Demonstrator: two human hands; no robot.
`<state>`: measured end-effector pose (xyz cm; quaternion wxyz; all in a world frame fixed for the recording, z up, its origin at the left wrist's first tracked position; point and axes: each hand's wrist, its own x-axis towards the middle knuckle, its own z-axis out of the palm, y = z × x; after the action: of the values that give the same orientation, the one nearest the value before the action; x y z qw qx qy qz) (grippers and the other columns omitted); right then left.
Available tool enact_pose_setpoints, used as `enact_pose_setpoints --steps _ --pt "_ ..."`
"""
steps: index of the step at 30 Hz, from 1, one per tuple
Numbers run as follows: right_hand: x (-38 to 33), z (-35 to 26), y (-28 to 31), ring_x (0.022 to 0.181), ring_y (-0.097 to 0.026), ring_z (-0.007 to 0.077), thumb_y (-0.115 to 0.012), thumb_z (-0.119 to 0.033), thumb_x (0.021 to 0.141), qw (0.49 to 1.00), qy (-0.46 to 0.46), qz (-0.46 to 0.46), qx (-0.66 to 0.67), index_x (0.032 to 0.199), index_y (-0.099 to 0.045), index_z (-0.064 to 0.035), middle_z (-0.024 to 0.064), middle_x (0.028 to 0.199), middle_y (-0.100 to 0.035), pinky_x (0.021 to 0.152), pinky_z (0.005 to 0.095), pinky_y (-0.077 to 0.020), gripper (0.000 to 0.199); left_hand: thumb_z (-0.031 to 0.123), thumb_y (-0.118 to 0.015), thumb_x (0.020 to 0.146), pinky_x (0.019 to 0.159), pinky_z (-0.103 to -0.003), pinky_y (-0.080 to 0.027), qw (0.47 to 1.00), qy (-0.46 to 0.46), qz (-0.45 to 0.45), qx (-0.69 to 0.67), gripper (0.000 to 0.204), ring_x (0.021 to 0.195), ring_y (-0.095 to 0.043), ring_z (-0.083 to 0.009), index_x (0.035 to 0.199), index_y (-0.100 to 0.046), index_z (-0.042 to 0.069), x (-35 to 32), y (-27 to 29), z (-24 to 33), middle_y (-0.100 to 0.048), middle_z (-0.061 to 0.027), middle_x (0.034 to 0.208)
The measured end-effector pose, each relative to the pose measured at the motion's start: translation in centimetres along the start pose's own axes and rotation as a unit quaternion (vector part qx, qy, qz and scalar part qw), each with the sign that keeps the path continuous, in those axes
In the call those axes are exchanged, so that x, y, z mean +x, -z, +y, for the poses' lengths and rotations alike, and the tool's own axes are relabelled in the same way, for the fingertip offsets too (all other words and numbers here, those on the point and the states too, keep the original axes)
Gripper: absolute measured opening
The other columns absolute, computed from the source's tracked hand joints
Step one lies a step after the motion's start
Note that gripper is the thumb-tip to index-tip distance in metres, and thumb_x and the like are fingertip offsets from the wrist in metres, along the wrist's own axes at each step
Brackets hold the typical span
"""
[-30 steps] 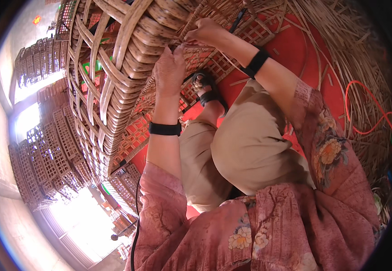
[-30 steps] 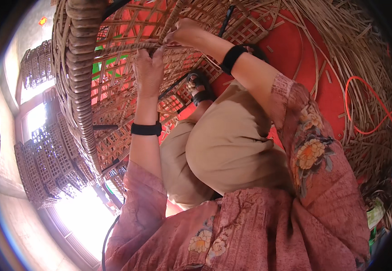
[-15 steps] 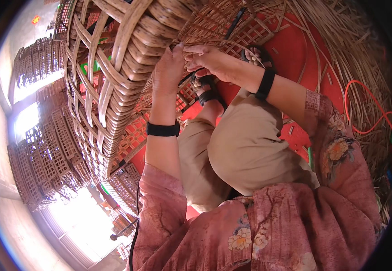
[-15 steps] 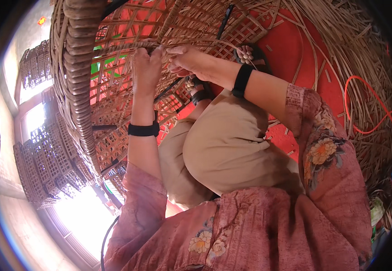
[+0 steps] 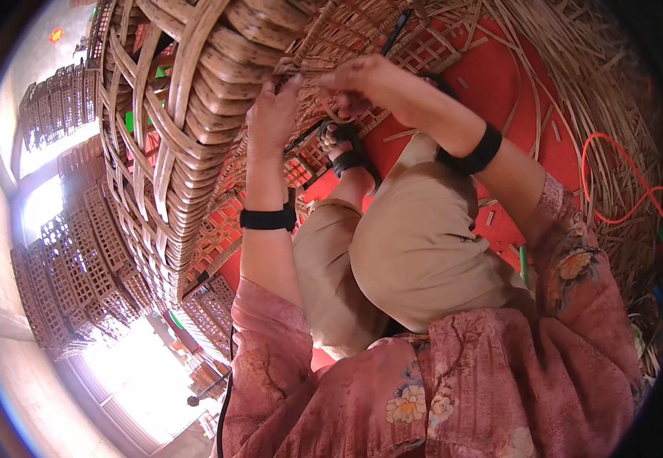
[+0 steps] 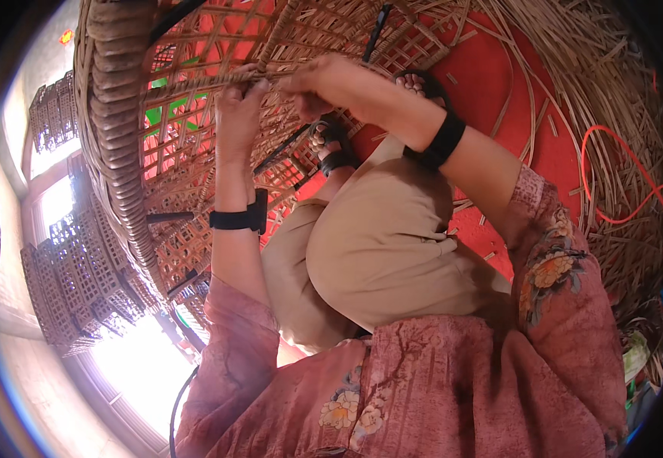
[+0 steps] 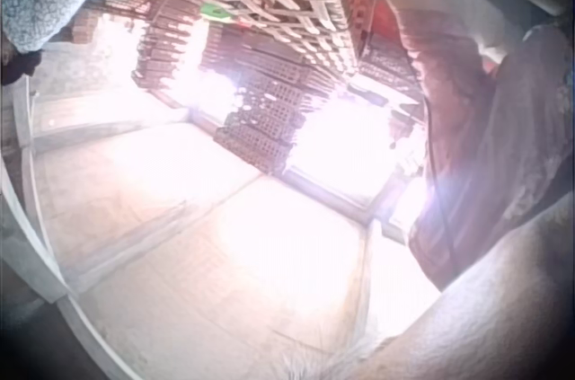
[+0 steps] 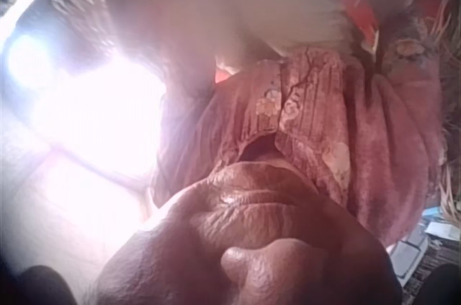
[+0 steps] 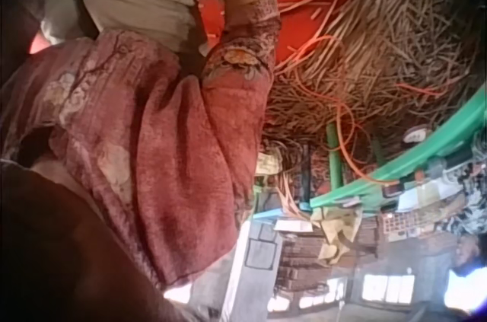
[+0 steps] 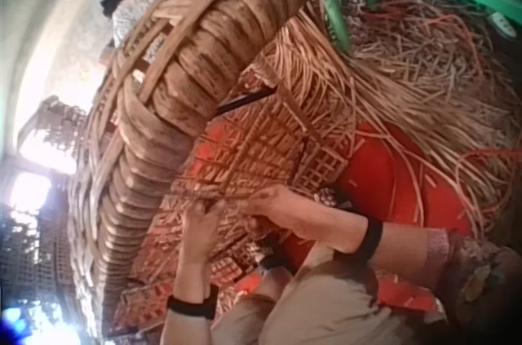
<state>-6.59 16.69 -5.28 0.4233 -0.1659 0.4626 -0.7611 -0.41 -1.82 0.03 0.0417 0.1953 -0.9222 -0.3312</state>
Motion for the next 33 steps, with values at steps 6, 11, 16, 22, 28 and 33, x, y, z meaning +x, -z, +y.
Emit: enact_pose_setpoints --steps 6,11,16,22,28,33 --pt "3.1 -1.0 2.8 0.051 -0.052 0.0067 -0.059 -0.027 0.089 0.991 -0.019 -0.006 0.136 0.088 -0.063 -0.0033 -0.0069 0.060 -0.050 0.044 0.0213 -0.0383 0.024 0.003 -0.066 0.077 0.075 -0.022 -0.046 1.000 0.001 -0.005 -0.022 0.025 0.083 -0.058 -0.0086 0.101 -0.060 -0.001 0.2 -1.8 0.7 -0.065 -0.0048 0.091" --pt "3.8 0.3 5.9 0.044 -0.036 0.0024 -0.060 -0.027 0.089 0.969 -0.151 -0.074 0.183 0.095 -0.062 -0.0042 -0.0084 0.061 -0.050 0.041 0.0168 -0.0295 0.024 0.006 -0.071 0.075 0.070 -0.022 -0.047 0.996 -0.027 0.040 -0.068 0.023 0.074 -0.059 -0.0079 0.095 -0.062 0.000 0.2 -2.0 1.6 -0.066 -0.0023 0.081" --pt "1.1 -0.1 9.8 0.046 -0.033 0.0002 -0.062 -0.026 0.088 0.968 -0.109 -0.039 0.224 0.108 -0.061 -0.0059 -0.0051 0.067 -0.053 0.041 0.0133 -0.0266 0.029 0.031 -0.072 0.072 0.068 -0.032 -0.048 0.994 -0.023 0.097 0.044 0.036 0.072 -0.064 -0.0284 0.093 -0.066 0.003 0.0 -2.6 2.0 -0.067 -0.0169 0.078" --pt "-7.5 -12.2 14.4 0.097 -0.061 0.0234 -0.068 -0.017 0.081 0.945 -0.144 0.057 -0.289 0.121 -0.053 -0.0046 0.0184 0.111 -0.059 0.078 0.0354 -0.0520 0.044 0.024 -0.075 0.073 0.059 -0.027 -0.044 0.985 -0.023 0.139 0.103 0.032 0.059 -0.053 -0.0097 0.087 -0.065 -0.003 -0.6 -2.5 3.1 -0.062 -0.0088 0.063" --pt "-8.1 -4.4 24.2 0.073 -0.064 0.0214 -0.068 -0.023 0.082 0.776 0.075 0.501 -0.374 0.111 -0.057 0.0013 0.0116 0.080 -0.064 0.068 0.0329 -0.0524 0.039 0.032 -0.074 0.070 0.062 -0.034 -0.047 0.957 -0.123 0.203 0.165 0.037 0.059 -0.061 -0.0245 0.087 -0.066 0.000 -0.5 -3.5 2.5 -0.062 -0.0127 0.063" --pt "-8.0 -5.8 9.5 0.081 -0.061 0.0165 -0.068 -0.022 0.079 0.744 0.309 0.338 -0.486 0.113 -0.059 -0.0040 0.0083 0.094 -0.064 0.072 0.0268 -0.0487 0.039 0.031 -0.073 0.067 0.063 -0.034 -0.048 0.965 -0.057 0.226 0.119 0.035 0.060 -0.062 -0.0280 0.080 -0.067 -0.001 -1.2 -3.7 3.9 -0.062 -0.0148 0.061"
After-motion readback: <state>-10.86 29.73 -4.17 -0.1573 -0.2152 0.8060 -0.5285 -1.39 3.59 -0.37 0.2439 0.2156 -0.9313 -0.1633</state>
